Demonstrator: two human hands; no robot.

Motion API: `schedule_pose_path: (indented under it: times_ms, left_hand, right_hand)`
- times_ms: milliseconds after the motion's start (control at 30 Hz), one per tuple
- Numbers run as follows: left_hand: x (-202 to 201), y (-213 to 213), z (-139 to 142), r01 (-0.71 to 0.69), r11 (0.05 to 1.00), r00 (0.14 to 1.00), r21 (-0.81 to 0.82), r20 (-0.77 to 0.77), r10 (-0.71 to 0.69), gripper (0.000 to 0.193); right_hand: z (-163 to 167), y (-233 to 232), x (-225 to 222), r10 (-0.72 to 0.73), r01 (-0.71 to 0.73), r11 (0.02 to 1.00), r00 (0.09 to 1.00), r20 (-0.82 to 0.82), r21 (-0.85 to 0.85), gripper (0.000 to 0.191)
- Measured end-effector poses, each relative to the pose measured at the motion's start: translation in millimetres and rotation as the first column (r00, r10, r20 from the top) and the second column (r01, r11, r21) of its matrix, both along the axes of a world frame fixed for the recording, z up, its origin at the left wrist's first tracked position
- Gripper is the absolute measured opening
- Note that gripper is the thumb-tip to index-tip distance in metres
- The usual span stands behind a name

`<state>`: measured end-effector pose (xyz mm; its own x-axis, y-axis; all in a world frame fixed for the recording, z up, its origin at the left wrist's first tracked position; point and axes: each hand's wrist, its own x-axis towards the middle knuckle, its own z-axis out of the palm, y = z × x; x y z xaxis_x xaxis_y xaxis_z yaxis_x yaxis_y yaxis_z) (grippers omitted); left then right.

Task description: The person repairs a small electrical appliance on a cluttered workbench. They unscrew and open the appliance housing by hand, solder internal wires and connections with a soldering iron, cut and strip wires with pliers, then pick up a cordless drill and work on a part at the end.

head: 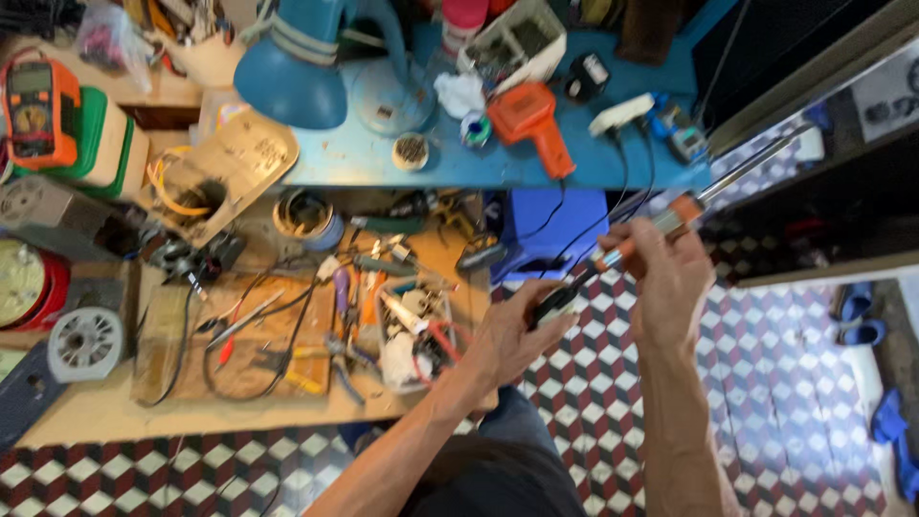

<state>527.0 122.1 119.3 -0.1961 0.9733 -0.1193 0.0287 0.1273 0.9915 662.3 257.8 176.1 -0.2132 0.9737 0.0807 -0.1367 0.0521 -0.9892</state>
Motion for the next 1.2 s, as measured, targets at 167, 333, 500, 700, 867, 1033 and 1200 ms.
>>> schedule_pose_path:
  times_ms: [167,333,500,700,867,1033,1200]
  left_hand:
    - [42.6,63.6,3.1,-0.137,0.990,0.991,-0.026,-0.002,0.137,0.044]
    - [73.0,113.6,-21.1,-0.231,0.967,0.957,-0.107,0.156,0.246,0.038]
    - [69.7,138.5,-25.1,-0.106,0.963,0.882,-0.250,0.424,0.207,0.041]
    - [70.1,150.8,-21.4,-0.105,0.942,0.818,-0.320,0.511,0.265,0.041]
    - [81.1,155.2,-32.2,-0.087,0.944,0.872,-0.318,0.434,0.226,0.041]
    - [99.6,157.3,-59.3,-0.012,0.974,0.894,-0.226,0.434,0.111,0.042]
    - [118.0,172.1,-77.8,0.044,0.989,0.931,-0.138,0.365,0.009,0.046]
  right_hand:
    - [5.8,68.5,18.9,0.073,-0.053,0.990,0.986,0.149,-0.130,0.022]
    - [-11.9,132.0,20.1,0.195,-0.117,0.958,0.935,0.296,-0.263,0.029]
    - [-35.1,183.9,-0.7,0.348,-0.264,0.929,0.864,0.365,-0.260,0.030]
    - [-51.1,203.2,8.2,0.380,-0.283,0.913,0.853,0.357,-0.295,0.030]
    - [-49.5,198.7,19.9,0.343,-0.234,0.922,0.861,0.375,-0.308,0.030]
    - [-45.6,190.7,44.8,0.271,-0.151,0.943,0.865,0.422,-0.295,0.030]
    - [-54.1,201.7,60.6,0.275,-0.174,0.949,0.866,0.418,-0.263,0.026]
